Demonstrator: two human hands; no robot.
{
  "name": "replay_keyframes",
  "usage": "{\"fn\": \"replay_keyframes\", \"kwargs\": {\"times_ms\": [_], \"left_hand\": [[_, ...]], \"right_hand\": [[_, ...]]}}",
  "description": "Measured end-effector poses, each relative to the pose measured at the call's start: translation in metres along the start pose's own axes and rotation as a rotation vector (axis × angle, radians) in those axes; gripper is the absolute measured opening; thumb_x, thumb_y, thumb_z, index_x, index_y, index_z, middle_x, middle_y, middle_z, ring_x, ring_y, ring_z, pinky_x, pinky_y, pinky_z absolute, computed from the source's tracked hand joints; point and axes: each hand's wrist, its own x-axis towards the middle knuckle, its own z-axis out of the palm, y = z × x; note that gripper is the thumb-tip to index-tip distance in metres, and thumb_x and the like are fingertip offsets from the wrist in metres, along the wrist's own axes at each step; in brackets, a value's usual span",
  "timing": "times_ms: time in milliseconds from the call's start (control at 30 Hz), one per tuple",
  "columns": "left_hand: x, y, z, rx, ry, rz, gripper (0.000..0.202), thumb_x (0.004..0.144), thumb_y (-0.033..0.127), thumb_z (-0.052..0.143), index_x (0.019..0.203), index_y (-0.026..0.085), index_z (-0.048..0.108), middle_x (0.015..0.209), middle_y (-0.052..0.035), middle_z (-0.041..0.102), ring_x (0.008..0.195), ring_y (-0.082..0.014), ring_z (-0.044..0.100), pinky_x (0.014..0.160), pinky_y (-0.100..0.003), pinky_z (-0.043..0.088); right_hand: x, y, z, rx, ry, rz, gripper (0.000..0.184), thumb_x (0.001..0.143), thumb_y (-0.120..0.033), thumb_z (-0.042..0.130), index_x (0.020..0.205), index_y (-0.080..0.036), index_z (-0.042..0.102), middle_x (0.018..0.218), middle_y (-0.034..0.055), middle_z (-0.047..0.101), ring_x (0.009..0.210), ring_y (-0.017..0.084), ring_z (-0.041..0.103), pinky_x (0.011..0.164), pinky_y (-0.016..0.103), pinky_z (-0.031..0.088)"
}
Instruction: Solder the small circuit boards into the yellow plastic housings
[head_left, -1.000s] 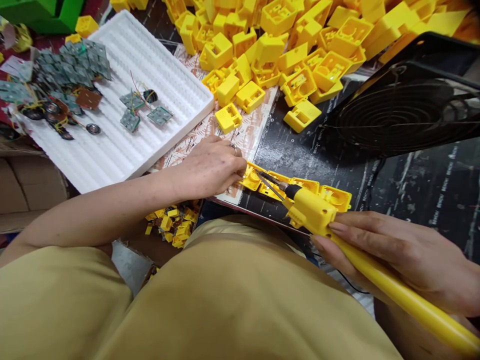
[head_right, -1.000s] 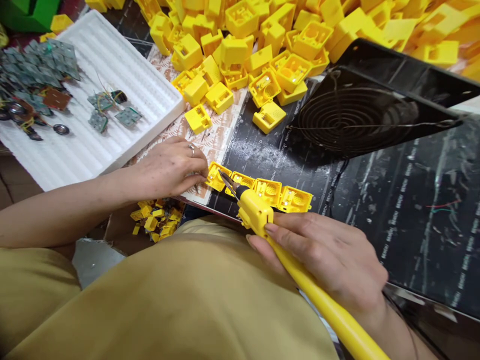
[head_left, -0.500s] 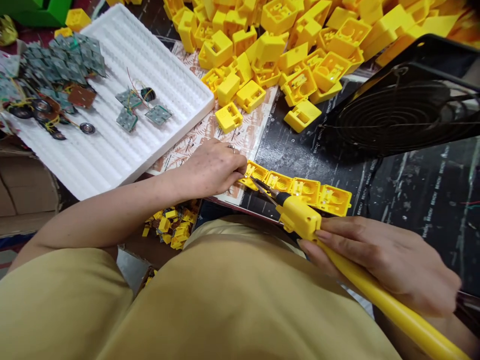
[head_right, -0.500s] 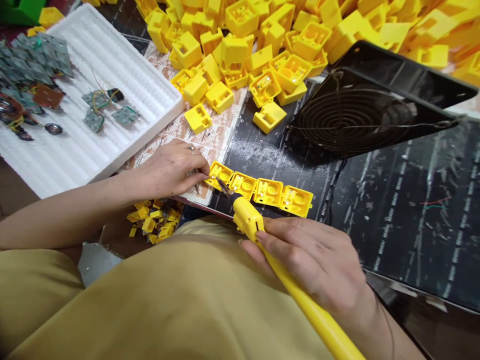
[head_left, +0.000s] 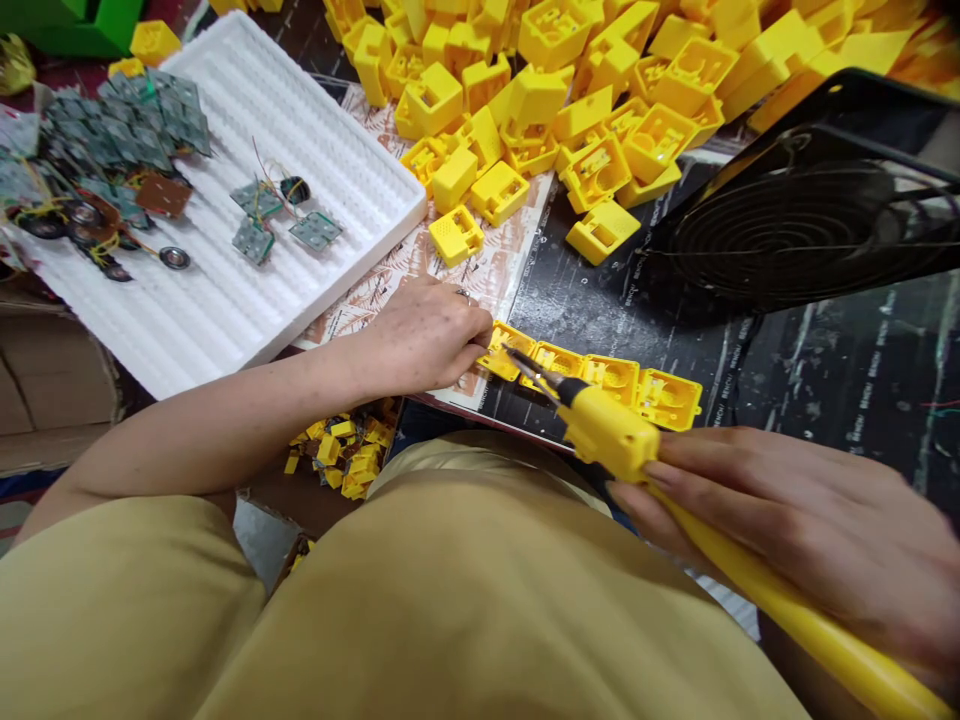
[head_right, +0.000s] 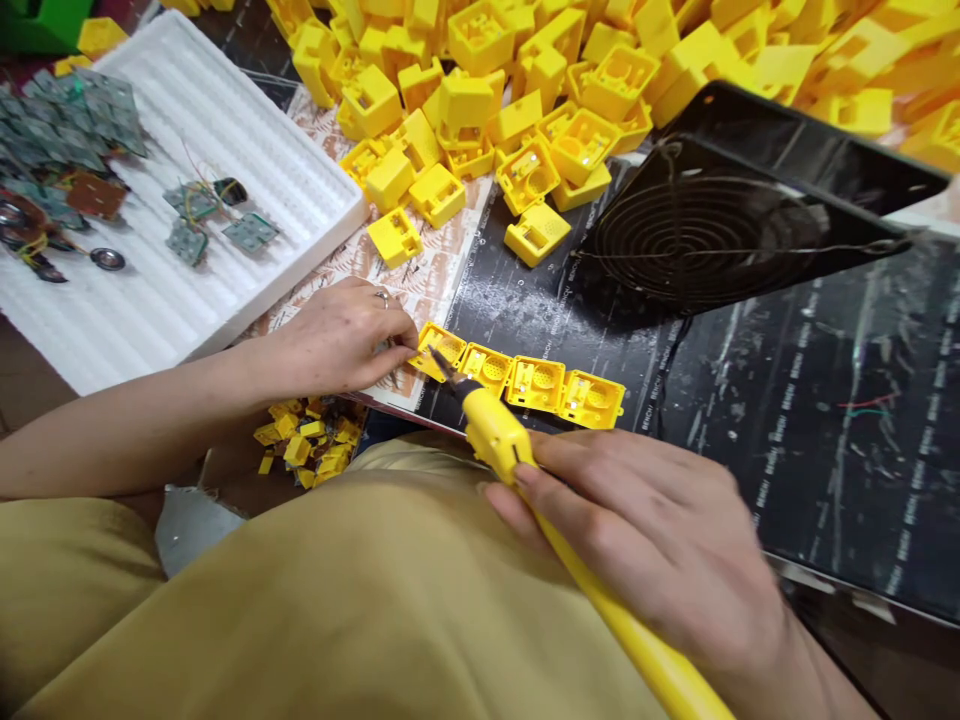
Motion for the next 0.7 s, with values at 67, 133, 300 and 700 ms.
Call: {"fn": "replay_keyframes", "kwargs": {"times_ms": [67, 133, 300, 700], "left_hand": [[0.001, 0.0, -0.001, -0.002, -0.005, 0.006, 0.027, 0.087, 0.023, 0.051, 0.092, 0.02, 0.078, 0.077, -0.0071, 0.074, 0.081, -0.024, 0.068, 0.078, -0.036, 0.048], [0.001, -0.001, -0.002, 0.011, -0.009, 0.012, 0.028, 0.087, 0.023, 0.051, 0.091, 0.02, 0.078, 0.075, -0.0066, 0.073, 0.08, -0.0234, 0.068, 0.078, -0.035, 0.048], [0.001, -0.001, -0.005, 0.048, -0.036, 0.035, 0.027, 0.088, 0.022, 0.051, 0.091, 0.019, 0.077, 0.084, -0.0073, 0.075, 0.083, -0.0234, 0.068, 0.079, -0.036, 0.047], [-0.009, -0.023, 0.001, -0.287, 0.027, 0.018, 0.028, 0.095, 0.034, 0.053, 0.111, 0.02, 0.072, 0.107, -0.0032, 0.078, 0.099, -0.0187, 0.069, 0.098, -0.033, 0.045]], "right_hand": [[-0.006, 0.004, -0.001, -0.004, -0.001, -0.017, 0.014, 0.091, -0.011, 0.069, 0.099, -0.02, 0.062, 0.085, -0.0002, 0.072, 0.077, 0.012, 0.071, 0.077, 0.02, 0.06], [-0.011, 0.004, 0.001, 0.021, -0.005, 0.062, 0.016, 0.091, -0.011, 0.069, 0.1, -0.022, 0.061, 0.086, -0.0008, 0.072, 0.077, 0.012, 0.071, 0.077, 0.022, 0.06], [-0.018, 0.001, 0.006, 0.045, -0.02, 0.228, 0.007, 0.099, -0.021, 0.058, 0.098, -0.026, 0.063, 0.085, -0.0008, 0.071, 0.077, 0.015, 0.072, 0.078, 0.027, 0.061], [-0.035, 0.01, 0.012, -0.066, 0.062, 0.339, 0.028, 0.097, -0.034, 0.064, 0.125, -0.027, 0.06, 0.095, 0.0013, 0.075, 0.076, 0.018, 0.072, 0.077, 0.031, 0.062]]}}
